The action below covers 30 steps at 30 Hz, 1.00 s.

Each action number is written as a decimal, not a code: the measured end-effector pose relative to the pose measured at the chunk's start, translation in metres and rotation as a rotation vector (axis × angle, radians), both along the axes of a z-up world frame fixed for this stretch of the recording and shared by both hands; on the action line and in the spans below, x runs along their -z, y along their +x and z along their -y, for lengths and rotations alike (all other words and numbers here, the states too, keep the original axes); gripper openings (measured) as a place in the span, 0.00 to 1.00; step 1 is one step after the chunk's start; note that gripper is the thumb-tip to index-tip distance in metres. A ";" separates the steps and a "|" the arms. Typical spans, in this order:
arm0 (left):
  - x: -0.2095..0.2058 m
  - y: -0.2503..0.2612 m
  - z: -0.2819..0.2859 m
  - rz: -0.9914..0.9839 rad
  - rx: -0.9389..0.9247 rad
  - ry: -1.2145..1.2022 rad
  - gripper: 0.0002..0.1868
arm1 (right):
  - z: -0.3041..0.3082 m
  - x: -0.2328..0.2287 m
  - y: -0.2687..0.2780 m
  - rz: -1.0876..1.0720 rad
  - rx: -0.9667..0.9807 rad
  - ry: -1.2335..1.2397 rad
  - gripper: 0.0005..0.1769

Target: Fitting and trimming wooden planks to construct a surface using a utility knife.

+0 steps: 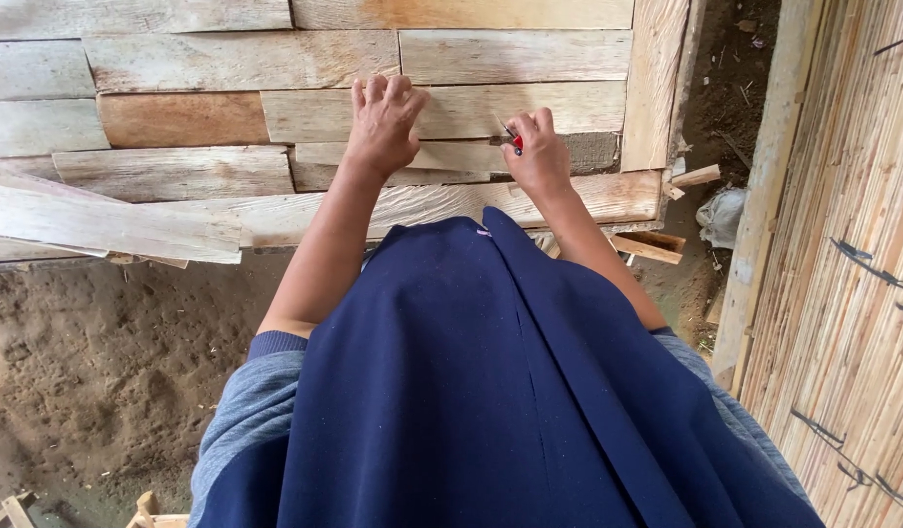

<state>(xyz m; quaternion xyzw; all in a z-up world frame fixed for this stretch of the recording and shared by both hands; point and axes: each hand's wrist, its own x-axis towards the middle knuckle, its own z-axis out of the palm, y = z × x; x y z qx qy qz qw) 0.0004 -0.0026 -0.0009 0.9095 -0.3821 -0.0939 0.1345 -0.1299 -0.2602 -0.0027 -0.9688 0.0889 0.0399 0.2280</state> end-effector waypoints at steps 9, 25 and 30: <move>0.006 -0.007 0.000 0.005 -0.007 -0.005 0.31 | -0.004 -0.001 0.003 -0.058 -0.010 -0.009 0.18; -0.009 0.010 0.015 -0.187 -0.042 0.140 0.31 | -0.034 -0.050 0.016 -0.493 -0.300 -0.014 0.24; -0.010 0.014 0.022 -0.208 -0.060 0.235 0.28 | -0.041 -0.080 0.019 -0.618 -0.338 0.024 0.27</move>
